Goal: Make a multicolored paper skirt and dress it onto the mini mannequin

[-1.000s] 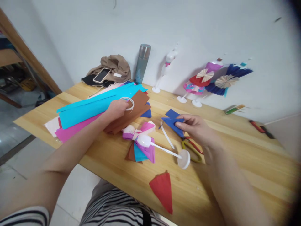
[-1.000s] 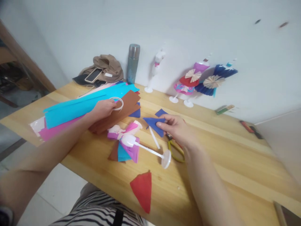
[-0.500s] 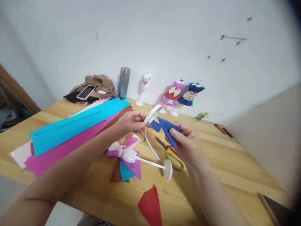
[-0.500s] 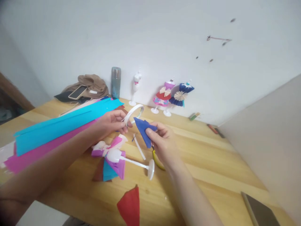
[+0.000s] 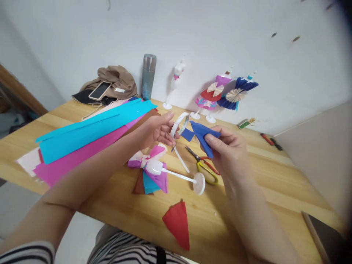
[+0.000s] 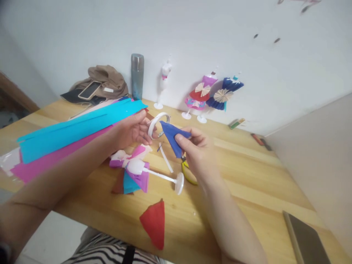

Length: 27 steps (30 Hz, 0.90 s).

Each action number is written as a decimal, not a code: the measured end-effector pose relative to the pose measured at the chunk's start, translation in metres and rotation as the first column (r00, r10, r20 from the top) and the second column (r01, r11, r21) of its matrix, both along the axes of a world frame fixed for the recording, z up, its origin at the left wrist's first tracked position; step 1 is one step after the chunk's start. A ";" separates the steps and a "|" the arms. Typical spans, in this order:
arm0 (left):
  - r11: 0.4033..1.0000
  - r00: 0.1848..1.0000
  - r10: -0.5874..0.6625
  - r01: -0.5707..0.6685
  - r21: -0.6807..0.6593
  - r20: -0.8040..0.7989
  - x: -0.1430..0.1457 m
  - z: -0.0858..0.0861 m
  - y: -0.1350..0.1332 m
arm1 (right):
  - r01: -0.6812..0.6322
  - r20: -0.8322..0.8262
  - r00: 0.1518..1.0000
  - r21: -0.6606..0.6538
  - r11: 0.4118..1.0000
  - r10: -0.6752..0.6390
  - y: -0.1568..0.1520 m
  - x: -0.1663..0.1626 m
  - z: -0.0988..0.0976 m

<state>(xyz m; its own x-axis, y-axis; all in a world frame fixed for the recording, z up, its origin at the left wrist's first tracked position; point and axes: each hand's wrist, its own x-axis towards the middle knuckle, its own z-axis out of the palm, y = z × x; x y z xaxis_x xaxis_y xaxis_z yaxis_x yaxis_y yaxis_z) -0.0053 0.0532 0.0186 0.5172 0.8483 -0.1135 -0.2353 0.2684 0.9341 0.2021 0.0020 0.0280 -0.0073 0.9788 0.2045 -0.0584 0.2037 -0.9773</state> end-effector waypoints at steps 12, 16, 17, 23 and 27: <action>0.998 0.994 0.047 -0.043 0.034 -0.098 0.001 0.001 -0.001 | -0.005 -0.024 1.000 -0.003 1.000 0.005 0.002 -0.004 -0.002; 0.999 0.999 0.000 0.002 0.036 -0.050 0.002 -0.003 0.001 | 0.009 -0.018 1.000 0.000 1.000 -0.009 0.003 -0.002 -0.002; 0.999 0.999 -0.009 0.010 0.032 -0.037 0.002 -0.003 0.001 | 0.021 -0.014 1.000 0.003 1.000 -0.021 0.004 -0.001 -0.001; 0.996 0.992 0.023 -0.012 0.090 -0.122 0.001 -0.001 -0.002 | 0.048 0.017 0.999 0.029 0.998 -0.049 0.006 0.003 0.000; 0.990 0.968 0.074 -0.042 0.138 -0.241 0.004 0.002 -0.006 | 0.050 0.013 0.999 -0.018 0.999 -0.050 0.008 0.002 -0.003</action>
<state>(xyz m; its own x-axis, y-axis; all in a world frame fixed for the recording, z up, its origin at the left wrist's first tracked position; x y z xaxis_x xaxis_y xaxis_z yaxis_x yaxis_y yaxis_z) -0.0010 0.0469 0.0202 0.4368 0.8920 -0.1163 -0.0065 0.1325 0.9912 0.2038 0.0098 0.0247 0.0391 0.9816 0.1870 -0.0365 0.1884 -0.9814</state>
